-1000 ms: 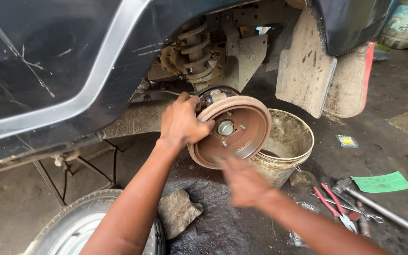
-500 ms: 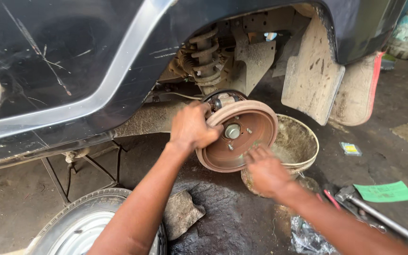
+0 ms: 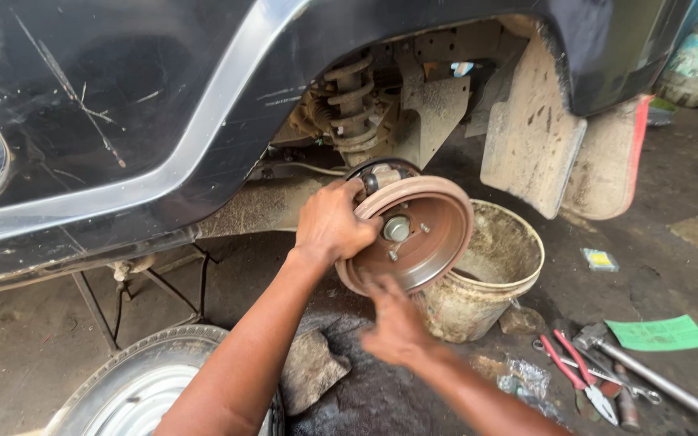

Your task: The person cleans the interior surface of a car brake drum using a green scouring pad and a grey cloth. They scrub the drum's inner face and rim thoroughly, then wipe it down with the cloth to remove residue. The drum is held over a tire on the ground during the process.

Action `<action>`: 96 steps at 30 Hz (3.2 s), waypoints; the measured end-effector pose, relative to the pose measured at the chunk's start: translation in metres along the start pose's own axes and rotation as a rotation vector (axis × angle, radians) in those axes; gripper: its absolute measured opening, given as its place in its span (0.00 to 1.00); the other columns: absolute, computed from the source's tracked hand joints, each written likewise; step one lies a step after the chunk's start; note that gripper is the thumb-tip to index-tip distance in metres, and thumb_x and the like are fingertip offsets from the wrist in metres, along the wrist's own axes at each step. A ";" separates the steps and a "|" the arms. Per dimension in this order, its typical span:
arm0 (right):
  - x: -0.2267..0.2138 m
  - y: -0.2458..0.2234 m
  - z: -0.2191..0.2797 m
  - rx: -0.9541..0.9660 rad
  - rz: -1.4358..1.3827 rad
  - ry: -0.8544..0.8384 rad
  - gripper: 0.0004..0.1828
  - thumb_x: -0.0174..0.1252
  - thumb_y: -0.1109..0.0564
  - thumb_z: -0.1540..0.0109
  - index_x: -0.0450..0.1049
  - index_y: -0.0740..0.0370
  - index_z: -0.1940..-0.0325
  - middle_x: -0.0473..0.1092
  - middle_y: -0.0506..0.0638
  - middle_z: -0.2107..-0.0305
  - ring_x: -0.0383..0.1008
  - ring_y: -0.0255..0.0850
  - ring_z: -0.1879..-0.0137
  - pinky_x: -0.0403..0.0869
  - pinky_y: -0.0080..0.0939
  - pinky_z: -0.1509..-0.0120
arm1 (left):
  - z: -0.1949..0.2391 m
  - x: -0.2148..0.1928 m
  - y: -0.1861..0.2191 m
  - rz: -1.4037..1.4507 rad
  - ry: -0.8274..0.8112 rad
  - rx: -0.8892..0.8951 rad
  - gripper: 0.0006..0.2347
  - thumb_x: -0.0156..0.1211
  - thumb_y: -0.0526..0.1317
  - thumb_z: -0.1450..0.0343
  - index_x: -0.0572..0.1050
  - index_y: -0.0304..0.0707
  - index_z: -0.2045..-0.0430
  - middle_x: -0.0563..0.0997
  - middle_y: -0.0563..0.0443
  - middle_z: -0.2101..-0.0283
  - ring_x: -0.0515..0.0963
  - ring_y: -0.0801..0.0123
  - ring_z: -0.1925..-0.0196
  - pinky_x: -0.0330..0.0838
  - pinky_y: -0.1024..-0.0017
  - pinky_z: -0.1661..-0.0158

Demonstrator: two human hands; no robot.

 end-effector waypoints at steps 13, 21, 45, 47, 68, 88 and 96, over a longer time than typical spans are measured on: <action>-0.028 0.104 -0.029 -0.286 0.152 0.209 0.37 0.48 0.67 0.39 0.69 0.34 0.30 0.63 0.51 0.34 0.64 0.51 0.29 0.64 0.48 0.27 | 0.004 0.007 -0.001 0.259 -0.207 -0.140 0.32 0.54 0.32 0.47 0.70 0.39 0.42 0.83 0.24 0.61 0.82 0.38 0.53 0.71 0.55 0.43; -0.061 0.096 -0.011 -0.365 0.120 0.475 0.24 0.52 0.56 0.35 0.74 0.40 0.36 0.74 0.52 0.45 0.71 0.50 0.34 0.67 0.49 0.28 | 0.008 0.009 0.011 0.402 -0.082 -0.311 0.27 0.52 0.36 0.45 0.79 0.39 0.48 0.83 0.27 0.55 0.83 0.40 0.50 0.72 0.57 0.43; 0.005 0.058 -0.059 -0.551 0.125 0.573 0.33 0.47 0.74 0.44 0.77 0.52 0.39 0.70 0.50 0.38 0.69 0.47 0.32 0.66 0.47 0.30 | 0.003 0.004 0.008 0.351 -0.162 -0.356 0.26 0.50 0.36 0.44 0.80 0.45 0.49 0.83 0.30 0.52 0.80 0.40 0.44 0.68 0.57 0.38; -0.003 0.070 -0.055 -0.536 0.336 0.546 0.35 0.53 0.71 0.47 0.77 0.49 0.38 0.70 0.49 0.37 0.66 0.50 0.33 0.64 0.54 0.28 | 0.002 0.004 0.006 0.341 -0.157 -0.350 0.26 0.50 0.37 0.44 0.80 0.45 0.49 0.82 0.29 0.52 0.79 0.39 0.44 0.67 0.57 0.39; -0.009 0.022 -0.030 -0.692 -0.051 0.899 0.21 0.57 0.62 0.43 0.81 0.65 0.47 0.80 0.64 0.62 0.81 0.54 0.66 0.80 0.48 0.63 | -0.002 0.010 -0.002 0.295 -0.216 -0.362 0.27 0.51 0.38 0.43 0.79 0.49 0.47 0.81 0.30 0.49 0.77 0.39 0.43 0.67 0.56 0.39; -0.016 0.027 -0.057 -0.205 -0.536 0.651 0.10 0.61 0.59 0.37 0.82 0.56 0.53 0.81 0.53 0.59 0.84 0.46 0.56 0.81 0.49 0.48 | -0.005 0.006 -0.001 0.274 -0.271 -0.315 0.29 0.51 0.39 0.44 0.79 0.46 0.44 0.81 0.28 0.48 0.78 0.40 0.42 0.67 0.59 0.38; -0.019 0.068 -0.067 -0.371 0.452 0.503 0.26 0.60 0.65 0.46 0.79 0.50 0.43 0.75 0.57 0.46 0.77 0.53 0.45 0.76 0.52 0.42 | -0.001 0.004 0.000 0.249 -0.258 -0.308 0.29 0.52 0.38 0.44 0.78 0.42 0.45 0.80 0.27 0.48 0.77 0.40 0.42 0.66 0.59 0.37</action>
Point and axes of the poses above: each hand's wrist, its own z-axis away from the middle knuckle, its own x-axis out of the palm, y = z × x, the point moved 3 cm from there along -z, towards the middle knuckle
